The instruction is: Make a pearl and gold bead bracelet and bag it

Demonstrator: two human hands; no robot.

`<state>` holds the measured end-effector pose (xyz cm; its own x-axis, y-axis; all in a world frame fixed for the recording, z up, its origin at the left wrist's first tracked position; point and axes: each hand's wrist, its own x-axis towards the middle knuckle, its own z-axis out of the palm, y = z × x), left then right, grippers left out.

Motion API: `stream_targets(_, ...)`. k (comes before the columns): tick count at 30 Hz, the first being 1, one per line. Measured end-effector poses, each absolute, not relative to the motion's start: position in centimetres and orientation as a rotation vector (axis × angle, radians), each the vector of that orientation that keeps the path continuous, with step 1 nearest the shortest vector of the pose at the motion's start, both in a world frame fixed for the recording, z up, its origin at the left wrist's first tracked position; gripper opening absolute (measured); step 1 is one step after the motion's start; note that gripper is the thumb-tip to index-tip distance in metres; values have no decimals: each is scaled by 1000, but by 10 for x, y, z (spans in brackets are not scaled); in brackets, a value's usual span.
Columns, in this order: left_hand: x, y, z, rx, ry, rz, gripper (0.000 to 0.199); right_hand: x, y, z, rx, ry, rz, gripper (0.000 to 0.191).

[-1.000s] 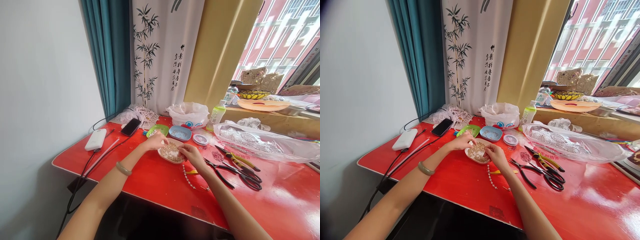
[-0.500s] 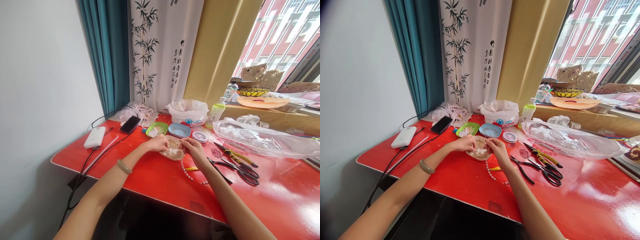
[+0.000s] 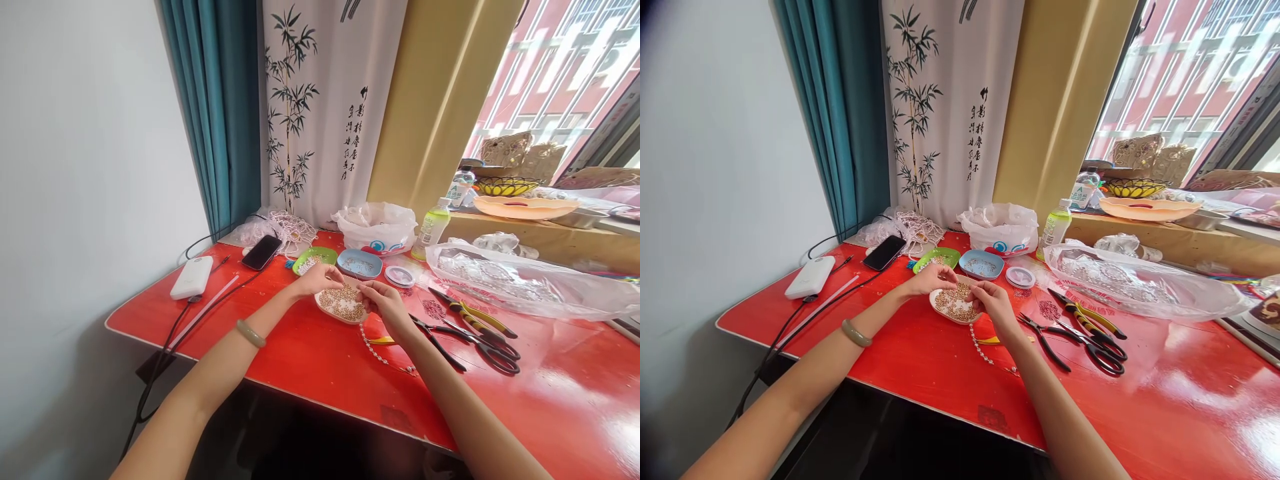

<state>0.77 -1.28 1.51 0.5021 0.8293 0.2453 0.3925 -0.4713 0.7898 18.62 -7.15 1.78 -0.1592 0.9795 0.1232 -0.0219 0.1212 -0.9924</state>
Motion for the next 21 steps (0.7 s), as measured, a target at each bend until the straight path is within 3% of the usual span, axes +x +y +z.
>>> stream_targets(9, 7, -11, 13, 2059, 1015, 825, 16, 185, -74, 19, -1033, -1371, 1249, 22)
stream_targets(16, -25, 16, 16, 2032, 1313, 1056, 21, 189, -69, 16, -1055, -1338, 1244, 20)
stream_targets(21, -55, 37, 0, 2040, 1491, 1016, 19, 189, -68, 15, -1069, -1331, 1253, 20)
